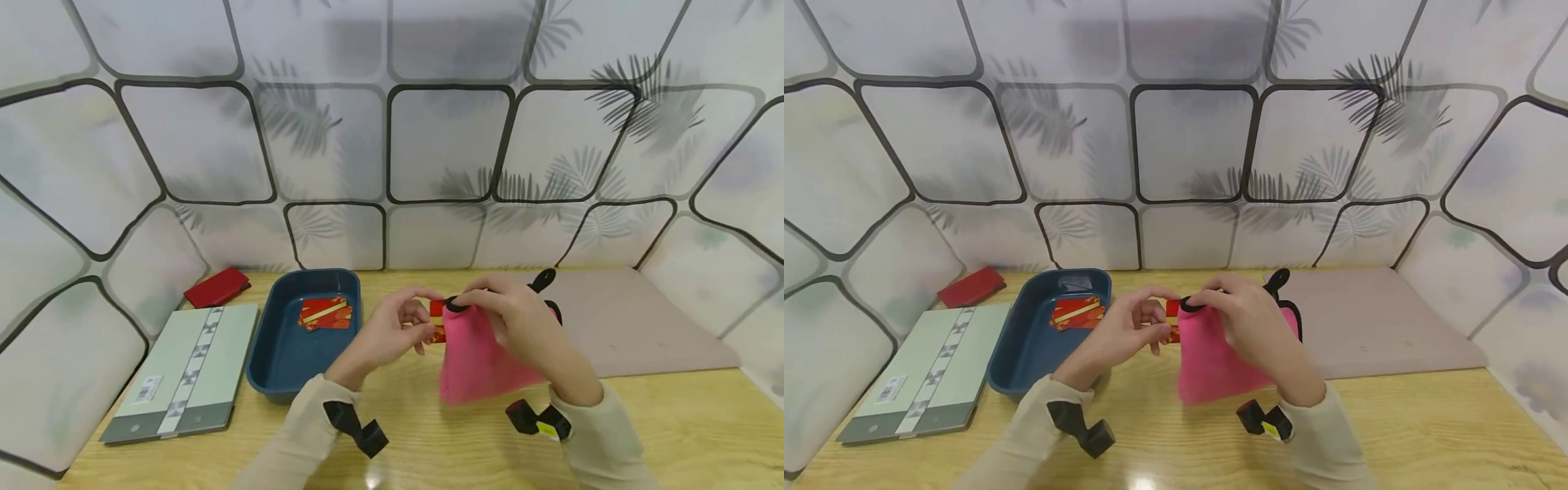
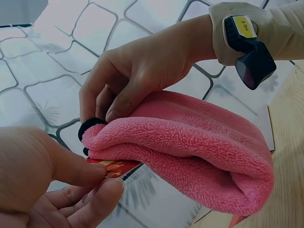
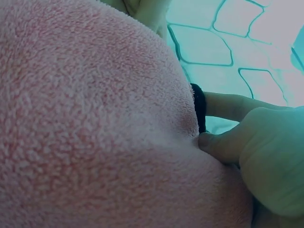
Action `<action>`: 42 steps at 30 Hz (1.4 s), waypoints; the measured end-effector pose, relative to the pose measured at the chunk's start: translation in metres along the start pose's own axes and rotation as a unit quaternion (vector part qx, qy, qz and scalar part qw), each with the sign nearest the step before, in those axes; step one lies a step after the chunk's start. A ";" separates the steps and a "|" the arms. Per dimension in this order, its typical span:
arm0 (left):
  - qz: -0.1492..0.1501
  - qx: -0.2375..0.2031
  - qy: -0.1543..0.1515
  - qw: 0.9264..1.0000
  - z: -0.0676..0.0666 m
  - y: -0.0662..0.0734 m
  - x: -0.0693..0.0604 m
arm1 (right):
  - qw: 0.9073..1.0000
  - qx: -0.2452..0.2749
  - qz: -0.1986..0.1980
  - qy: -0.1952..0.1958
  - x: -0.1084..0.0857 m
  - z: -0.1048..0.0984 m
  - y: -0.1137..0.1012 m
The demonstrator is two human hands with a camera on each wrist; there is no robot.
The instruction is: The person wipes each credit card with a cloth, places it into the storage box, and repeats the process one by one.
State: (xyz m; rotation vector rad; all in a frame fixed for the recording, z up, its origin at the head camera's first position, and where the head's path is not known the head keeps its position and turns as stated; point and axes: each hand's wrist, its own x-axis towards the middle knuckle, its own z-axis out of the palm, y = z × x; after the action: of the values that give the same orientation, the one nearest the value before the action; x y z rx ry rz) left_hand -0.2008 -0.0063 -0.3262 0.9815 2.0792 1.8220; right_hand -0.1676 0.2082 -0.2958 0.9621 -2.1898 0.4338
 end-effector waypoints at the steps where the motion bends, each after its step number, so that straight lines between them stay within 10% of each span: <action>1: 0.000 0.000 0.000 1.000 0.000 0.000 0.001 | 1.000 -0.001 0.005 0.000 -0.001 -0.002 0.001; 25: -0.041 -0.013 0.079 0.996 -0.001 0.005 0.003 | 0.995 -0.065 0.069 0.031 -0.010 -0.024 0.024; 31: -0.041 -0.015 0.079 0.996 -0.002 0.003 0.002 | 0.986 -0.085 0.102 0.104 -0.010 -0.031 0.015; 36: -0.050 -0.004 0.083 0.995 -0.004 0.004 0.001 | 0.978 -0.058 0.084 0.182 -0.005 -0.035 0.005; 42: -0.047 0.008 0.077 0.996 -0.005 0.003 -0.001 | 0.987 -0.035 0.048 0.146 0.002 -0.029 -0.005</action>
State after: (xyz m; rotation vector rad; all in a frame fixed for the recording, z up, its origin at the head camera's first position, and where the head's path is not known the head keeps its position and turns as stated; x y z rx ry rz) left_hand -0.2018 -0.0109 -0.3230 0.7534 2.1914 1.8907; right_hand -0.1512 0.2198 -0.2738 0.7075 -1.9752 0.5053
